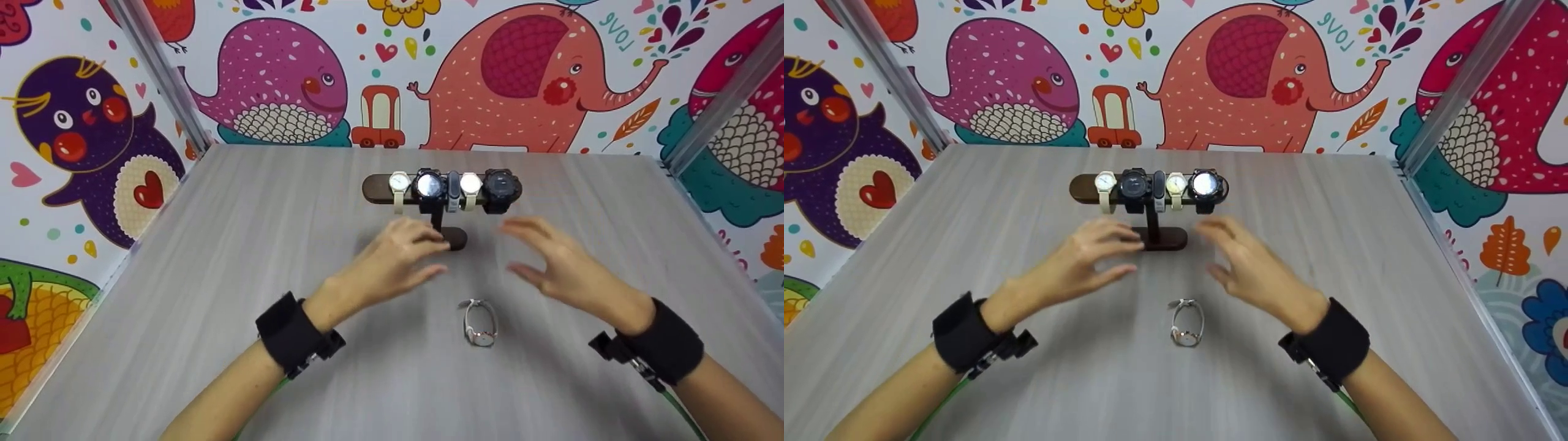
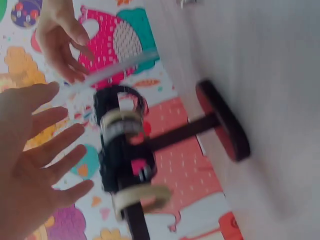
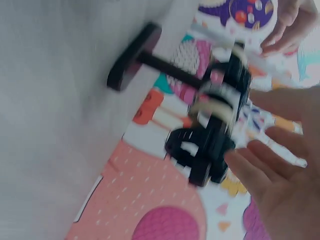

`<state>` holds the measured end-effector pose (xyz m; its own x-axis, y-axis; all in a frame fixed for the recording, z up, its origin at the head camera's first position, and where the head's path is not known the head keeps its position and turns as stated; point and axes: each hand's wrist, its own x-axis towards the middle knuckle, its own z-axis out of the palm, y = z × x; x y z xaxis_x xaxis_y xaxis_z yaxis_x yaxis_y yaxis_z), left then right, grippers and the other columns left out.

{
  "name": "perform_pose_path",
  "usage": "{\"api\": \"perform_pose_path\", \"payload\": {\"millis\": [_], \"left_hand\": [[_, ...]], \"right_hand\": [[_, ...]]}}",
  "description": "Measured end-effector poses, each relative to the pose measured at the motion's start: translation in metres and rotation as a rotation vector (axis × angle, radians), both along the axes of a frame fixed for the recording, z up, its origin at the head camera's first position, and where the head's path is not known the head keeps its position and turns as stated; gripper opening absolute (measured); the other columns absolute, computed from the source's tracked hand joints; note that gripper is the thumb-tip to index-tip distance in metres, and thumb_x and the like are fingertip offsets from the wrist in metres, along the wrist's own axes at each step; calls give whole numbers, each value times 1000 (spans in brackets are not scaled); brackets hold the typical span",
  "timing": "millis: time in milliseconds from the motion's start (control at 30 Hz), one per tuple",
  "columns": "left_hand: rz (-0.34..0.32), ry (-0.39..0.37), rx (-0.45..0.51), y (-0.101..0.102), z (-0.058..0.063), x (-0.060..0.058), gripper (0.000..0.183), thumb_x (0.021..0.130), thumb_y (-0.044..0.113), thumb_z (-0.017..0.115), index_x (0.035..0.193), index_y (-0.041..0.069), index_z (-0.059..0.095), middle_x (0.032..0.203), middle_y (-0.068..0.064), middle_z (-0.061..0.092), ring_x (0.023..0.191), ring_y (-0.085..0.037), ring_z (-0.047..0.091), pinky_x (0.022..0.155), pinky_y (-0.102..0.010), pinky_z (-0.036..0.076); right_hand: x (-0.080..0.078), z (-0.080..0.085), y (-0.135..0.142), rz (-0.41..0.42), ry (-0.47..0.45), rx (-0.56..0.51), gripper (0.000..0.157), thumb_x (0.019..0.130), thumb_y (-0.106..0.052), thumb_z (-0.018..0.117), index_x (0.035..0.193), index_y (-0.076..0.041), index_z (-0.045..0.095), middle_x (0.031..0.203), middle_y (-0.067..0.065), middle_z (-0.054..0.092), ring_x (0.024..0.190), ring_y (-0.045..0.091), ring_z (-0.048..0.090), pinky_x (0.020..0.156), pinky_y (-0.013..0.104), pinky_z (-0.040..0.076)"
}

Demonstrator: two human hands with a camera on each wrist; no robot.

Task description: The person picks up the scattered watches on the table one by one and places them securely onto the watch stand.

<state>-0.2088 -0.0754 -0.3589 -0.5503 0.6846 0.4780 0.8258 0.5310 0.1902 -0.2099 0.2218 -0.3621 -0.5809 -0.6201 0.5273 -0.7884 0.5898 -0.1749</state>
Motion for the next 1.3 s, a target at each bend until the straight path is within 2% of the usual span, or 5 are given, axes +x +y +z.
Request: {"api": "perform_pose_path", "payload": {"millis": [100, 267, 700, 1000, 1300], "left_hand": [[-37, -42, -92, 9, -6, 16, 32, 94, 30, 66, 117, 10, 72, 119, -6, 71, 115, -21, 65, 114, -39, 47], [-74, -134, -231, 27, -24, 33, 34, 94, 33, 67, 121, 12, 71, 116, -5, 72, 109, -18, 66, 103, -34, 54], [-89, -201, -292, 51, -69, 40, 25, 89, 29, 75, 111, 16, 76, 111, 0, 72, 100, -13, 68, 89, -24, 58], [-104, -213, -277, 48, -70, 39, 23, 91, 25, 74, 112, 14, 76, 110, -1, 72, 100, -13, 69, 91, -26, 58], [-114, -247, -260, 38, -60, 36, 29, 92, 24, 72, 119, 13, 74, 108, -2, 73, 97, -13, 69, 93, -25, 57]], "right_hand": [[13, -5, -5, 110, -48, 94, 66, 73, -1, 86, 133, -2, 59, 130, 14, 62, 116, 29, 65, 93, 37, 60], [28, -17, -12, 192, -149, 267, 69, 71, -2, 88, 134, -3, 60, 132, 13, 61, 118, 30, 63, 92, 41, 60], [23, -49, -24, 249, -228, 435, 57, 73, -1, 84, 127, -3, 64, 130, 13, 63, 118, 29, 64, 99, 39, 57], [8, -49, -29, 316, -244, 441, 33, 75, -7, 85, 107, -10, 74, 114, 8, 66, 101, 20, 67, 87, 30, 61], [6, -54, -25, 294, -264, 418, 31, 76, -12, 86, 105, -11, 74, 110, 5, 66, 92, 15, 65, 79, 27, 60]]}}
